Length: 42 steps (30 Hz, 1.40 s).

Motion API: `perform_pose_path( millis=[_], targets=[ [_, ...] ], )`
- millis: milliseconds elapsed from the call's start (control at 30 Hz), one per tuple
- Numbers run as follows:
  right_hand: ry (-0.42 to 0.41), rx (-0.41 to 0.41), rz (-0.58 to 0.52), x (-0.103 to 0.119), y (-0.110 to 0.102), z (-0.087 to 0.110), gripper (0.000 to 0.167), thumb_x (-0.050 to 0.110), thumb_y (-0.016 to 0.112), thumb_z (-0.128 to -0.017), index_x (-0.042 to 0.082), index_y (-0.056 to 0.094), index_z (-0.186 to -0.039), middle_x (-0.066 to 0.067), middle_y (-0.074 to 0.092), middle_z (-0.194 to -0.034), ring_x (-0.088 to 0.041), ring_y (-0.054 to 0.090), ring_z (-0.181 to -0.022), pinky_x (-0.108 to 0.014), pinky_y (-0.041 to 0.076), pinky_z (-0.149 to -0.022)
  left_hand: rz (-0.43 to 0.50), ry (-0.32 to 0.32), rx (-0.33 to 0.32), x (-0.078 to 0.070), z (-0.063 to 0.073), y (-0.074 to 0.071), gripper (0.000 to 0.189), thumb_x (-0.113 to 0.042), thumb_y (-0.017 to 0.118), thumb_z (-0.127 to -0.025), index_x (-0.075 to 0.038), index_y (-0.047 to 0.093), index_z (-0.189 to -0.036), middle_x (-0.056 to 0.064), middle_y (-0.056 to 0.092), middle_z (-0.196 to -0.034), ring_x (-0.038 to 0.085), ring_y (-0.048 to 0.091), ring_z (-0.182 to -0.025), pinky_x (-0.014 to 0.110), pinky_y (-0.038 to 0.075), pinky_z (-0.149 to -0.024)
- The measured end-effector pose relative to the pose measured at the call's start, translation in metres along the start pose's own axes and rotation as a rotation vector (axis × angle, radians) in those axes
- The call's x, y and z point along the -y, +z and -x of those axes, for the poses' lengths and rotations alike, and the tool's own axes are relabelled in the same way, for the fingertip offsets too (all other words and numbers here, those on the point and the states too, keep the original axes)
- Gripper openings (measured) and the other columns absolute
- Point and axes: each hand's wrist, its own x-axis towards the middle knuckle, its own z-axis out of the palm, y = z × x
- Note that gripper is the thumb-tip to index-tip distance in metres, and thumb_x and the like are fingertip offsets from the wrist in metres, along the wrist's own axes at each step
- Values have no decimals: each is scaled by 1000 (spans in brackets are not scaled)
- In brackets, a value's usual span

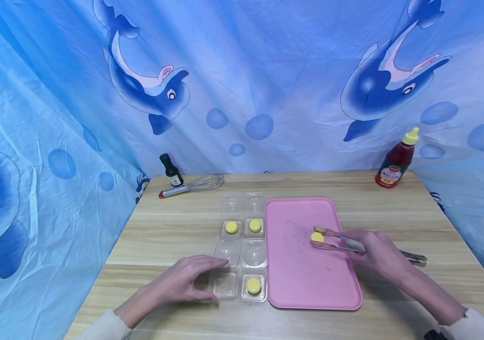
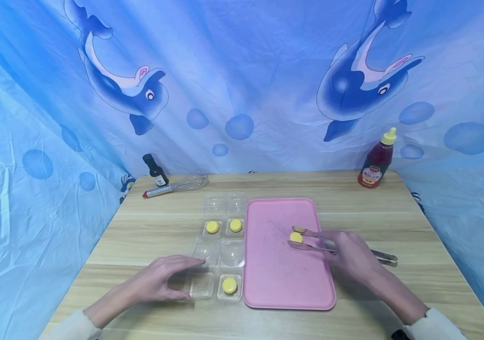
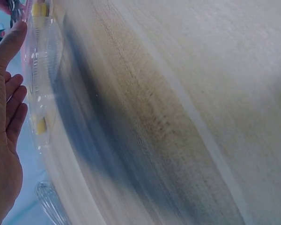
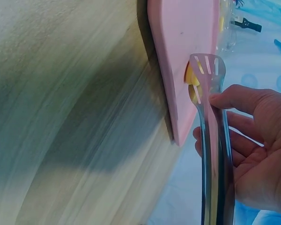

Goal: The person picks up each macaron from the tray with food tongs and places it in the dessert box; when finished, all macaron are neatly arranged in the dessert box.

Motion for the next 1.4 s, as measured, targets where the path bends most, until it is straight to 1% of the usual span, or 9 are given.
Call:
perform_pose_path(
  millis=[367, 533, 600, 800, 967, 1033, 1100, 1267, 1400],
  targets=[
    [32, 14, -12, -4, 0, -1, 46, 7, 92, -80, 8, 79, -124, -21, 77, -118, -33, 74, -101, -59, 62, -81, -27, 26, -13, 2, 1, 2, 80, -47, 90, -84, -11, 61, -149, 0, 66, -146, 19, 66, -128, 44, 58, -105],
    [47, 11, -31, -2, -1, -2, 45, 4, 91, -82, 9, 79, -125, -20, 76, -119, -24, 73, -92, -45, 63, -74, -34, 15, -14, 3, 2, 3, 81, -49, 90, -83, -10, 62, -148, 0, 66, -145, 20, 65, -129, 45, 58, -105],
    [44, 7, -36, -1, -1, -3, 46, 3, 90, -82, 8, 79, -126, -20, 77, -119, -18, 68, -85, -37, 59, -69, -39, 18, -17, 3, 2, 3, 82, -50, 90, -82, -9, 62, -147, 0, 66, -145, 20, 65, -129, 45, 57, -105],
    [-1, -18, -21, 0, -1, -3, 44, 3, 90, -81, 7, 79, -124, -18, 78, -115, -13, 67, -83, -33, 57, -67, -67, 46, -34, 4, 2, 4, 84, -53, 90, -81, -10, 61, -147, 0, 66, -145, 20, 64, -130, 46, 57, -106],
    [-16, -28, -11, 3, 1, -5, 45, 4, 90, -81, 7, 79, -125, -18, 78, -115, -8, 56, -67, -26, 46, -57, -78, 58, -32, 4, 1, 5, 85, -53, 91, -80, -12, 60, -148, -1, 65, -144, 20, 64, -129, 46, 57, -106],
    [-36, -25, -12, 7, 2, -7, 46, 4, 90, -81, 9, 79, -126, -17, 78, -117, -8, 56, -67, -25, 45, -58, -81, 56, -28, 4, 1, 5, 85, -53, 91, -80, -12, 60, -148, -1, 65, -144, 20, 64, -129, 46, 57, -106],
    [-71, -22, -14, 11, 3, -10, 49, 5, 91, -80, 12, 79, -127, -13, 78, -118, -10, 64, -75, -27, 50, -62, -84, 55, -27, 4, 1, 5, 84, -52, 91, -81, -12, 60, -148, -1, 66, -144, 20, 64, -129, 46, 57, -106],
    [-184, -21, -41, 28, 7, -16, 54, 3, 92, -79, 18, 78, -129, -3, 78, -122, -17, 73, -93, -34, 58, -72, -80, 45, -16, 5, 2, 6, 83, -52, 90, -82, -12, 60, -148, -2, 65, -145, 19, 64, -130, 45, 57, -106],
    [-216, -12, -53, 45, 12, -20, 53, -2, 90, -78, 14, 79, -127, -4, 79, -119, -20, 75, -96, -36, 62, -74, -75, 41, -14, 5, 2, 6, 82, -52, 90, -83, -13, 60, -149, -2, 65, -145, 18, 64, -130, 44, 57, -106]
  ],
)
